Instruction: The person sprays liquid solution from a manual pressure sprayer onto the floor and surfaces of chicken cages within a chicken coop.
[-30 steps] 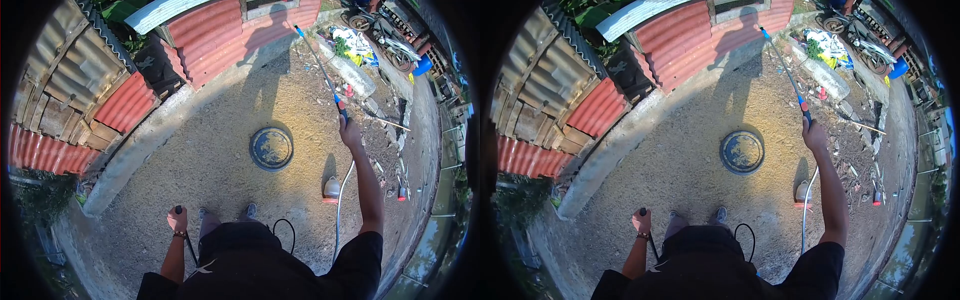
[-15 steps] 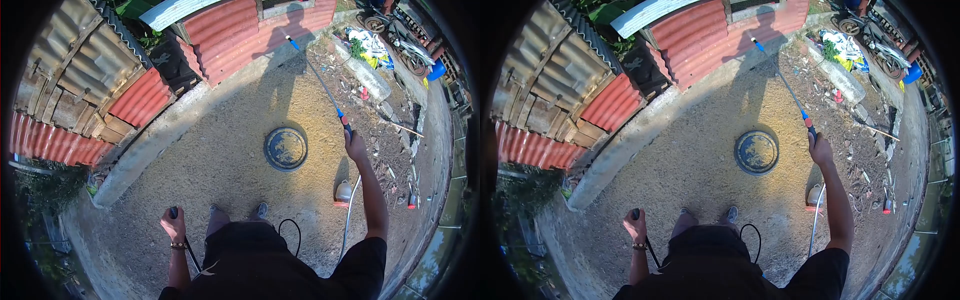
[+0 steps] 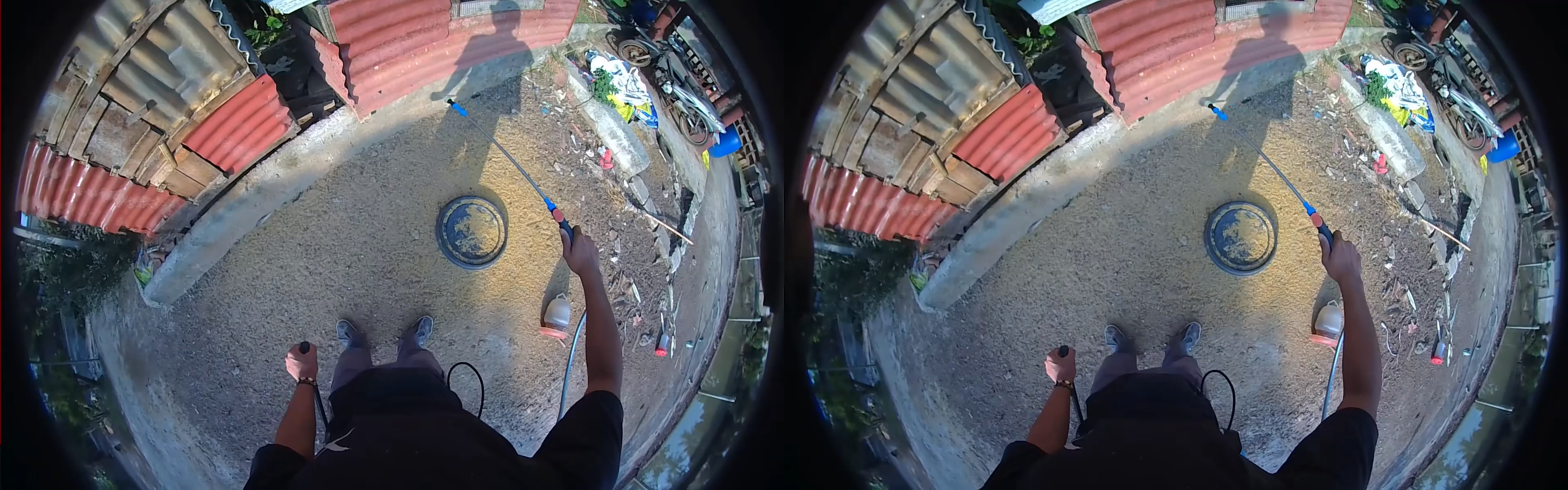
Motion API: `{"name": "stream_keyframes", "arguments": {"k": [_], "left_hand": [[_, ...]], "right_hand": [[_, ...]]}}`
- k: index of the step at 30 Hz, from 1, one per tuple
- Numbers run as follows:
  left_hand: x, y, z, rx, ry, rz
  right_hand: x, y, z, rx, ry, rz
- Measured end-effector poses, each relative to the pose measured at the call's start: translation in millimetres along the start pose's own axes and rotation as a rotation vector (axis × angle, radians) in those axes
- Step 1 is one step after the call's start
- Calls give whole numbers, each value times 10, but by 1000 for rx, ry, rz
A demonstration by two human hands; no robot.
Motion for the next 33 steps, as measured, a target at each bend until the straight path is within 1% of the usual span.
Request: {"name": "stream_keyframes", "arguments": {"k": [1, 4, 5, 6, 8, 9, 11, 12, 13, 16, 17, 20, 21, 22, 23, 24, 25, 26, 27, 29, 30, 32, 33], "left_hand": [[35, -25, -66, -3, -46, -14], [50, -131, -175, -30, -39, -48], [39, -179, -246, -45, -17, -37], [30, -184, -338, -62, -33, -37], [68, -300, -513, -100, -74, -61], [95, -351, -614, -98, -28, -42], [76, -461, -778, -139, -69, -61], [77, -514, -875, -159, -96, -63], [94, -583, -1028, -164, -87, -39], [67, -782, -1547, -249, -148, -33], [82, -897, -1725, -253, -172, -25], [8, -1075, -2257, -289, -250, 8], [-15, -1162, -2453, -317, -280, 8], [-40, -1263, -2632, -349, -313, 15], [-98, -1373, -2839, -300, -296, 84], [-22, -1483, -3192, -416, -530, -6], [68, -1623, -3590, -520, -768, -98], [139, -1807, -3857, -611, -1008, -203], [-266, -1910, -3787, -794, -1409, -190], [-903, -2125, -4016, -710, -1660, -127], [-1204, -2280, -4135, -661, -1784, -75], [-1896, -2638, -4316, -472, -1943, 67], [-2220, -2842, -4377, -346, -2035, 124]], "right_hand": [[133, -58, -57, 21, 23, 28], [772, -68, -53, 260, 201, 46], [963, -121, -43, 254, 259, 67], [997, -249, -116, 196, 227, 20], [948, -578, -212, 86, 138, -75], [791, -774, -360, 65, 80, -49], [1152, -809, -278, 180, 154, -18], [1167, -863, -353, 234, 194, 6], [1195, -979, -427, 330, 261, 46], [1215, -1418, -714, 303, 232, 37], [1200, -1625, -822, 139, 171, 25], [1319, -2167, -1139, 10, 112, -89], [1530, -2281, -1174, 9, 118, -16], [1953, -2270, -1062, 180, 269, -107], [1879, -2576, -1303, 314, 368, -193], [1870, -2871, -1571, 442, 467, -288], [1938, -3094, -1778, 398, 485, -353], [2029, -3312, -1888, 370, 492, -418], [2059, -3513, -2054, 298, 457, -502], [2015, -3892, -2561, 206, 510, -619], [1823, -4151, -2959, 160, 563, -666], [1490, -4560, -3628, 69, 732, -633], [1264, -4816, -3927, -22, 837, -683]]}}
Point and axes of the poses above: each hand's wrist, its own y-axis towards the middle knuckle, its own x-axis out of the palm, z = x × y, the point moved 4 cm from there along y, towards the middle knuckle, and after that the axes turned 15 degrees about x, right-handed, at the moved point
